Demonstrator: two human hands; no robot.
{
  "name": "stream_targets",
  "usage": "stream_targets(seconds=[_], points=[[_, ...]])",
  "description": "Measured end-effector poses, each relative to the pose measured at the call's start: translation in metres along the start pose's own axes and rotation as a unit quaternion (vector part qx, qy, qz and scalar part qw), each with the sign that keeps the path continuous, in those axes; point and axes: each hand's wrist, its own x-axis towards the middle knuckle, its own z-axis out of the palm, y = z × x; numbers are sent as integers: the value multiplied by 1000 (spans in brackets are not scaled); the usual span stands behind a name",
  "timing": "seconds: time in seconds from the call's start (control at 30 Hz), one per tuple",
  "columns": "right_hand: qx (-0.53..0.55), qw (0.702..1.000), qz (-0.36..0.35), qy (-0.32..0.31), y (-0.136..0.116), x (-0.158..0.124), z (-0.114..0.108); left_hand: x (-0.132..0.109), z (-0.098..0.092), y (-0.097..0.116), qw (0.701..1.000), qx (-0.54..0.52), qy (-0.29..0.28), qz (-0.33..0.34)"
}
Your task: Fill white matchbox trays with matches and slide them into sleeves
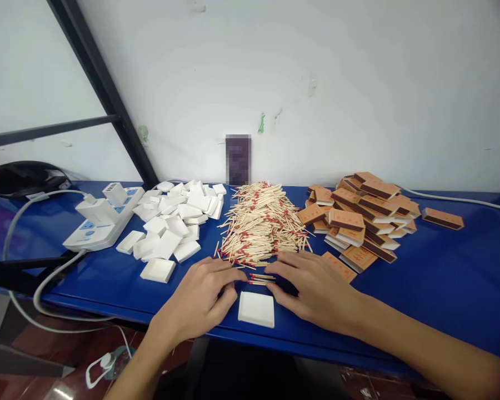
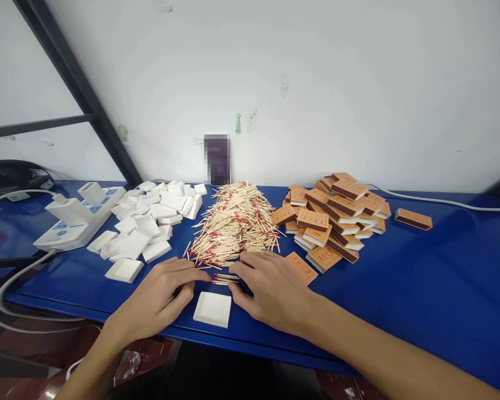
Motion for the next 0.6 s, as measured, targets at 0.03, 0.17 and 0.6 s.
stream_targets(seconds=[0.03,0.17,0.6], points=[[2,1000,4,-4,0,0,0,0,0,0,1000,1,0,2],[10,1000,-4,-18,2,-1,-1,1,0,1,1000,1,3,6],[43,998,-6,-35,2,-1,-3,2,4,-4,997,31,64,-38]])
